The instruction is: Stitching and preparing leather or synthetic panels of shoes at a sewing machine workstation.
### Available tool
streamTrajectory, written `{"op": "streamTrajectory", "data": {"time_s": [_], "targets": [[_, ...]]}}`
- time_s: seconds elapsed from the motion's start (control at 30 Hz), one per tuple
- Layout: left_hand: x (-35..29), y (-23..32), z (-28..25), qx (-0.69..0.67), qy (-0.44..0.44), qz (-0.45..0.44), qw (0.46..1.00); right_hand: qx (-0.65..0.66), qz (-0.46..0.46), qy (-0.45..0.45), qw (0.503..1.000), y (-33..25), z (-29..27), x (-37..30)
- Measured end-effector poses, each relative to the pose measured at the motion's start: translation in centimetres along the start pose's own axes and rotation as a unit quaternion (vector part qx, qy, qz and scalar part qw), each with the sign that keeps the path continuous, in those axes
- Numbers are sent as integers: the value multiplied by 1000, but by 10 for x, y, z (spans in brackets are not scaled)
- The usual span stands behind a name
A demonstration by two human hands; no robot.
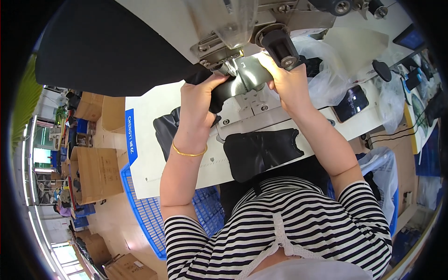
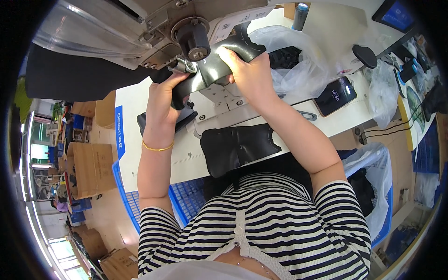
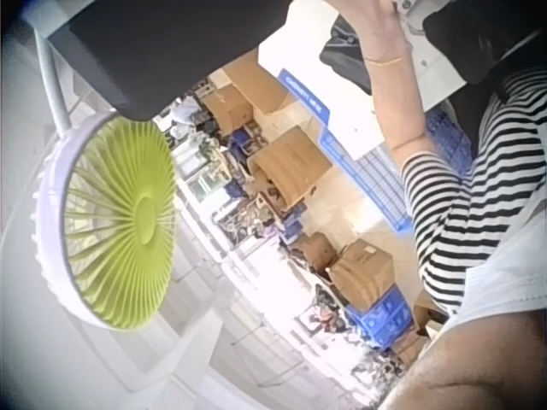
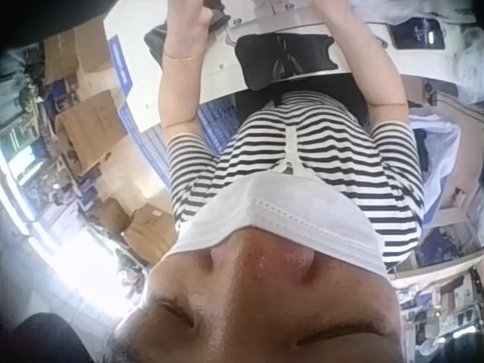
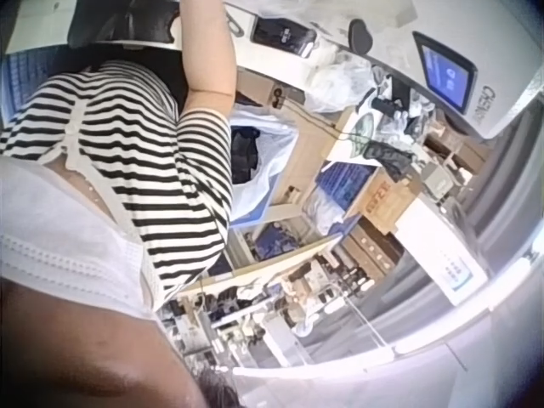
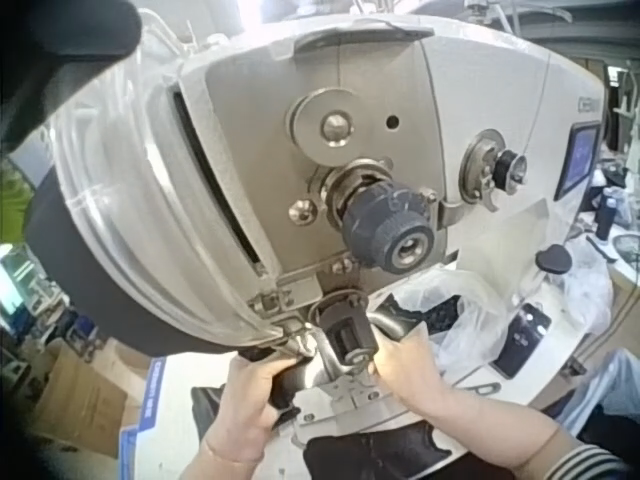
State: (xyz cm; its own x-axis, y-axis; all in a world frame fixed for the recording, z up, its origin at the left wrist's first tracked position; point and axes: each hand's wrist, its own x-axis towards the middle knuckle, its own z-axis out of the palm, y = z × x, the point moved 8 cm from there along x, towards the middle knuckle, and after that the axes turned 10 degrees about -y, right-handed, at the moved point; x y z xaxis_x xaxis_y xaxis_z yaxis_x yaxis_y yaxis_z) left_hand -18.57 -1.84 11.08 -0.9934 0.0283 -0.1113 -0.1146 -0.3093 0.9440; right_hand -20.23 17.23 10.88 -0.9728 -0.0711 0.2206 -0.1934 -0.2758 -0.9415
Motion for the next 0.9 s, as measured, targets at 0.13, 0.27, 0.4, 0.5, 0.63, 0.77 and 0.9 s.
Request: {"op": "streamTrajectory", "data": {"time_s": [0.13,0.27,0.4,0.5,0.63,0.77,0.9], "targets": [[-3,6,4,17,-13,28,999,-10,-17,-7,1000,-1,0,1],[-1,0,-1,-17,-11,-29,999,-6,-12,-9,1000,0,1,2],[-5,-8,-8,-127,-36,-29,991,-15,-10,-7,1000,-2,1,1],[-6,-9,-18,-175,-62,-50,981,-1,11,-2,1000,0,0,1],[-6,-6,-8,-123,-121,-121,978,14,-6,-20,1000,-2,1,1],[-3,-7,2,-83,-167,-90,978,-20,51,-12,998,2,-4,-7],[-36,-22,-2,-23,-63,5,998,66,38,-35,997,24,-4,-53]]}}
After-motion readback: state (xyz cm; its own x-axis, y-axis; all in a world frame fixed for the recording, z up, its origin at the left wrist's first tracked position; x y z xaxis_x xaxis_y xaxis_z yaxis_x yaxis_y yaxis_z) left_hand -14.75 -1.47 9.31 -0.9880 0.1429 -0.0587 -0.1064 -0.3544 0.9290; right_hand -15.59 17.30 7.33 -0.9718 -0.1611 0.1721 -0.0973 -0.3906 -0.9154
